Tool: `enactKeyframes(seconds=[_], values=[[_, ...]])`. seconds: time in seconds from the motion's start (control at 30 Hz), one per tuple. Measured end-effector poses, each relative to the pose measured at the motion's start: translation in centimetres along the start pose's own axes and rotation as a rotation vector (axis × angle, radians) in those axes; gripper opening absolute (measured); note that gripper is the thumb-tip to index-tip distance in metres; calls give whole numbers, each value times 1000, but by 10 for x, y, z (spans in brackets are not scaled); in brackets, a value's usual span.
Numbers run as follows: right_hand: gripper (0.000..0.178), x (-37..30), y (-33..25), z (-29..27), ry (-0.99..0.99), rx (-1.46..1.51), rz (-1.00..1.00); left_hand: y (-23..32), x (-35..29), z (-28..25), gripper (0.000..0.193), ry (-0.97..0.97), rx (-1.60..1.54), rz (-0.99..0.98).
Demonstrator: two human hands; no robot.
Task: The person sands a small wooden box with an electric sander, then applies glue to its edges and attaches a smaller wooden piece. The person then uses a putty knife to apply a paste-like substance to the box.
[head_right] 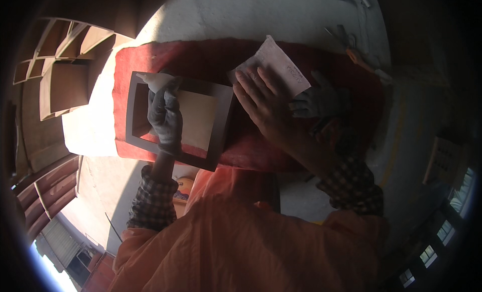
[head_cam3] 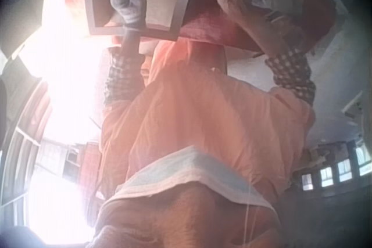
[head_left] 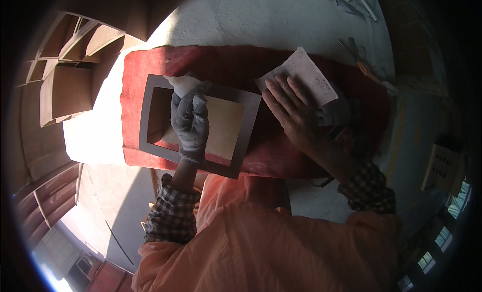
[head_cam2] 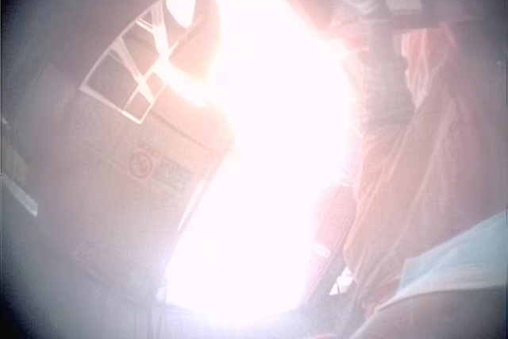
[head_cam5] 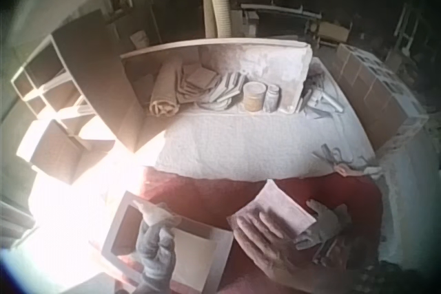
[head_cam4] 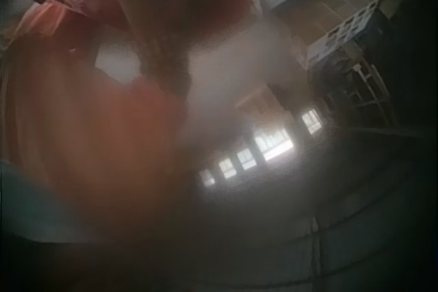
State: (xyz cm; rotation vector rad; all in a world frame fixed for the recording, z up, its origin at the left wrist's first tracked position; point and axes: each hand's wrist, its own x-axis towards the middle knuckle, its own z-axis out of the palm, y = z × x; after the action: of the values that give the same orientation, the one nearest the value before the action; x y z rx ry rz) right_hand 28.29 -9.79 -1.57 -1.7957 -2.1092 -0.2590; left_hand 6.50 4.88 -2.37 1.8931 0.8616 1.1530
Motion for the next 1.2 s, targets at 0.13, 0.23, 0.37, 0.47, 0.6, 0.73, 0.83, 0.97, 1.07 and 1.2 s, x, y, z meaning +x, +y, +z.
enactKeyframes(seconds=[0.13, 0.23, 0.37, 0.47, 0.6, 0.73, 0.83, 0.97, 1.07, 1.2], values=[[40, -2, -9, 0, -48, 1, -55, 3, 1, 1, 27, -12, -38, -27], [35, -6, -14, -4, -61, 54, 44, -4, 0, 0, 26, 0, -10, 34], [40, 3, -14, -3, -54, 25, 78, -4, 0, -1, 26, -28, -51, 10], [43, -1, -23, -7, -163, 39, 100, -5, -1, -1, 27, -38, -60, 10], [44, -8, -36, -25, -49, 280, 423, -5, 0, -2, 27, -29, -34, 19], [44, -8, -77, -22, 221, 509, 705, -6, -2, -2, 27, -35, -58, -6], [46, -9, -119, 46, 500, 673, 767, -4, 0, 0, 28, -30, -38, 29], [51, 36, -107, 47, 566, 829, 741, -8, -1, -2, 29, -53, -4, 11], [57, 19, -133, 64, 543, 853, 737, -6, -1, -1, 29, -57, 21, 10], [59, 12, -155, 50, 454, 720, 746, 0, -1, -2, 31, -69, 55, -3]])
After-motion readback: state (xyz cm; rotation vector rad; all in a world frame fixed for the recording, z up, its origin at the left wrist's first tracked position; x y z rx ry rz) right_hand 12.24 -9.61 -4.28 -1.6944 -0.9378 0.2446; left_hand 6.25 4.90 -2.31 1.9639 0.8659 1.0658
